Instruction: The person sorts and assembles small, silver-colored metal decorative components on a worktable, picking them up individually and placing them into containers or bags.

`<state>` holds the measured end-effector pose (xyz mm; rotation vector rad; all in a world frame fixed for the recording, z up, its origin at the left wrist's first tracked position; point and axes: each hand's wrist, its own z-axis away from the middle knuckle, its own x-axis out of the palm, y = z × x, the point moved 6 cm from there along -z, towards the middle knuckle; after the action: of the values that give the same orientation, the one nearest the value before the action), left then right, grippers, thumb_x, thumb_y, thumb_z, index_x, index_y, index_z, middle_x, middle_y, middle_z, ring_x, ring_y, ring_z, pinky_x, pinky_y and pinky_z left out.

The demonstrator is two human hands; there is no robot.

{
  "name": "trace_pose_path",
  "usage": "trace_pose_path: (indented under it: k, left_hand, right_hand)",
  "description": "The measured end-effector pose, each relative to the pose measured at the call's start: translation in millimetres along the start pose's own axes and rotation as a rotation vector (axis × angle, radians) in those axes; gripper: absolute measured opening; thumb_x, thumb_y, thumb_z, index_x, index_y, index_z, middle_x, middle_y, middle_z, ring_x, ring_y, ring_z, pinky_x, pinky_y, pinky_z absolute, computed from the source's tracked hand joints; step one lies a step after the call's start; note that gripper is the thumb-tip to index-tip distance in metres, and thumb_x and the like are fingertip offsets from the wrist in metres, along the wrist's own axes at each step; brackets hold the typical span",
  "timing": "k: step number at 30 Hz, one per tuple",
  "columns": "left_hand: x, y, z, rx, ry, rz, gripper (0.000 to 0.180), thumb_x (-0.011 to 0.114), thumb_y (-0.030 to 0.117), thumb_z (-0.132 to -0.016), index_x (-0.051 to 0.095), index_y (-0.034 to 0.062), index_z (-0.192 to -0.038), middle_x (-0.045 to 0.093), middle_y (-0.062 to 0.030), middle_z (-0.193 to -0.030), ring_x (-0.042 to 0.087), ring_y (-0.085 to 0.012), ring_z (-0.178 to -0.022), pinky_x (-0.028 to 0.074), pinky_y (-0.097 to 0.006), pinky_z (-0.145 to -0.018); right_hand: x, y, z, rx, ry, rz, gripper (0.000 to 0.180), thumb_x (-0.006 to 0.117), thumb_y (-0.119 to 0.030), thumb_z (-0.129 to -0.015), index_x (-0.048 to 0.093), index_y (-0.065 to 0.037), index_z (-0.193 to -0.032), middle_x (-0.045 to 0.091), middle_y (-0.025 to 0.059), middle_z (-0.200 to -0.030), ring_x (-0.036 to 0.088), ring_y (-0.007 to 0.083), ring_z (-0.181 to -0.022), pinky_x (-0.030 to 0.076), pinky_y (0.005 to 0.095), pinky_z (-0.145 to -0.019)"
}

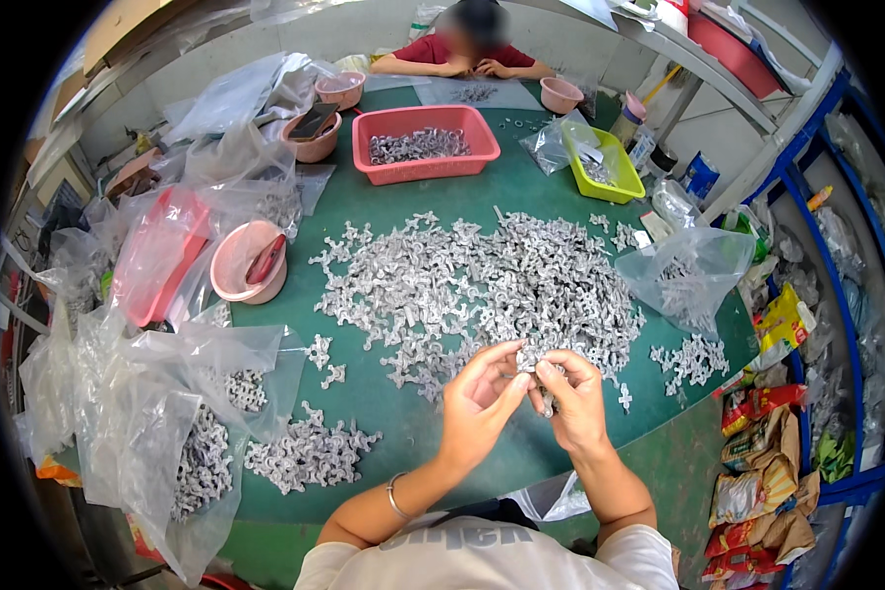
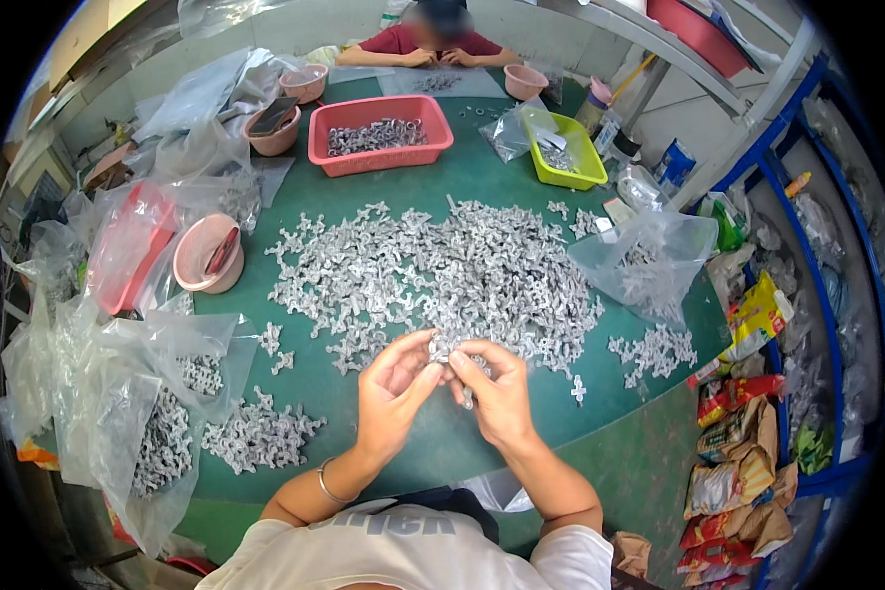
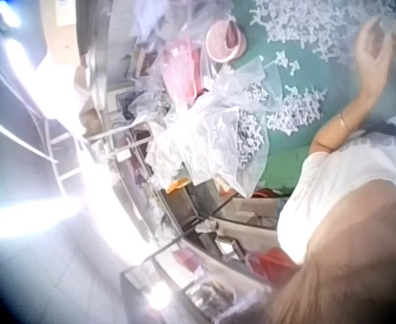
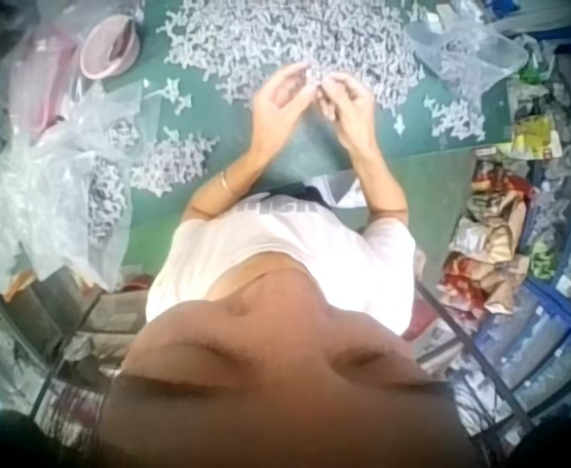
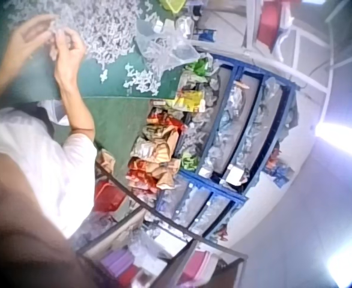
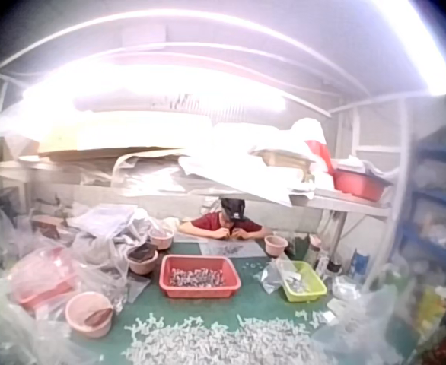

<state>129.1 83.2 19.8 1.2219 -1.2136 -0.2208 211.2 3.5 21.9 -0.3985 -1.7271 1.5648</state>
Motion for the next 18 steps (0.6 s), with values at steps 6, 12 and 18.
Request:
trace_pose_path:
  k: [6,12,18]
  left_hand:
    - [-21.8,-17.0,-5.3,0.067,0.198,-0.001,0.034,0.051,-0.001,-0.084,0.043,-0.0031,-0.117,0.05,-0.0039,-0.094,0.052,-0.0103,-0.08,0.044,-0.022,-0.068]
    - [-74.0,-103.9,-1.6,-0.021,0.357,-0.179,0.023,0.053,-0.001,-0.083,0.052,0.0008,-0.106,0.052,-0.0027,-0.09,0.05,-0.0066,-0.076,0.043,-0.019,-0.066]
    - [-84.5,-127.6,5.5,0.062,0.429,-0.39,0.014,0.054,-0.003,-0.079,0.06,0.0008,-0.091,0.054,-0.0052,-0.087,0.052,-0.0108,-0.074,0.044,-0.021,-0.064]
  right_hand:
    - [-8.0,8.4,-22.6,0.053,0.03,-0.065,0.009,0.056,-0.005,-0.083,0.057,0.002,-0.089,0.057,0.009,-0.071,0.049,0.0116,-0.051,0.036,0.021,-0.044]
    - [-34.5,18.9,-134.1,0.208,0.113,0.034,0.011,0.054,-0.018,-0.085,0.052,-0.009,-0.091,0.054,0.0023,-0.074,0.045,0.0098,-0.05,0.032,0.0207,-0.042]
    - [-71.1,34.4,-300.1,0.162,0.216,-0.087,0.02,0.058,-0.02,-0.083,0.054,-0.008,-0.097,0.052,0.0027,-0.071,0.043,0.0099,-0.049,0.028,0.02,-0.036]
